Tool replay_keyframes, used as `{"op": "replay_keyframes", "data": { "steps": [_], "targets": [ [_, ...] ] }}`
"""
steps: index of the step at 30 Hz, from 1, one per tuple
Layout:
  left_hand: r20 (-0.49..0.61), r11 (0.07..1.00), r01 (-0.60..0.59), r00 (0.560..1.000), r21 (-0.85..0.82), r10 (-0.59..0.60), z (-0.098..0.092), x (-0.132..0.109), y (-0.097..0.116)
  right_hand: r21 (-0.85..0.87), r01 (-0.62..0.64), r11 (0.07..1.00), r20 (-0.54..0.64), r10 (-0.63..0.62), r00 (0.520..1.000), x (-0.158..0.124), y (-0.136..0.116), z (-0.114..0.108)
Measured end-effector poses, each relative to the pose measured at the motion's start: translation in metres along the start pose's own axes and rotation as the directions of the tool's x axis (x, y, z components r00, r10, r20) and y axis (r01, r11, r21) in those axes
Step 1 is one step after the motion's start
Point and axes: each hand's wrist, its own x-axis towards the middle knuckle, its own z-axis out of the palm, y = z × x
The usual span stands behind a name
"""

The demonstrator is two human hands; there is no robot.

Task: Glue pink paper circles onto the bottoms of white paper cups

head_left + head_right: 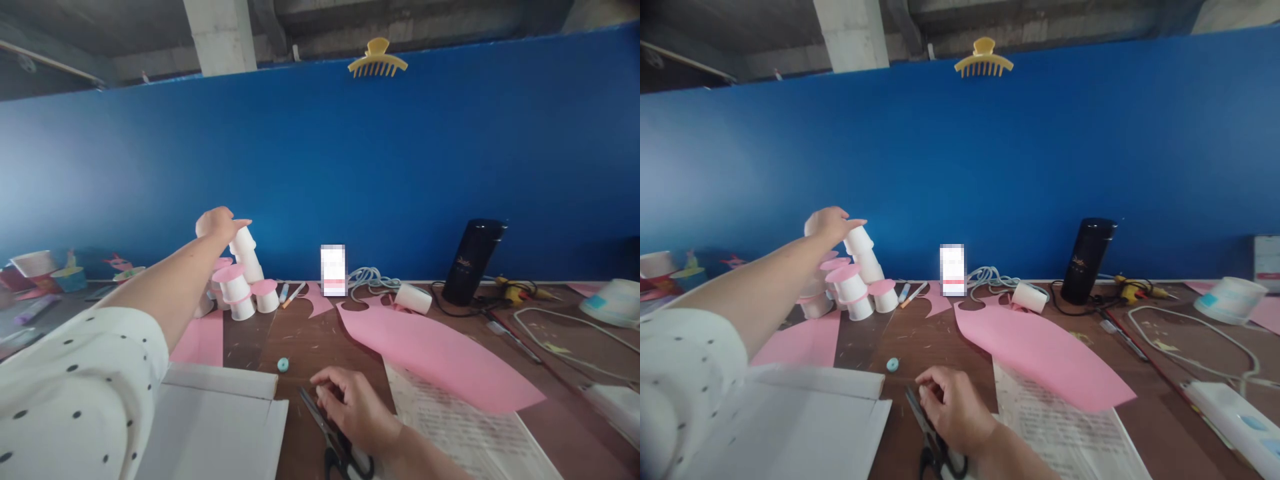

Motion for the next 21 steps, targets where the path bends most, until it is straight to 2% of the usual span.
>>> {"op": "replay_keyframes", "data": {
  "steps": [6,13,21],
  "targets": [
    [0.015,0.999,0.013,1.000,0.052,-0.014,0.006,0.001,0.006,0.013,-0.010,1.000,0.004,0.010,1.000,0.001,0.002,0.001],
    [0.061,0.972,-0.025,0.998,0.233,0.011,0.006,0.000,0.017,0.026,-0.031,0.999,0.026,0.030,0.999,0.002,0.001,0.000],
    [0.086,0.956,-0.085,0.994,0.279,0.063,0.002,-0.003,0.018,0.016,-0.041,0.999,0.031,0.041,0.999,0.002,0.000,-0.001]
  ]
}}
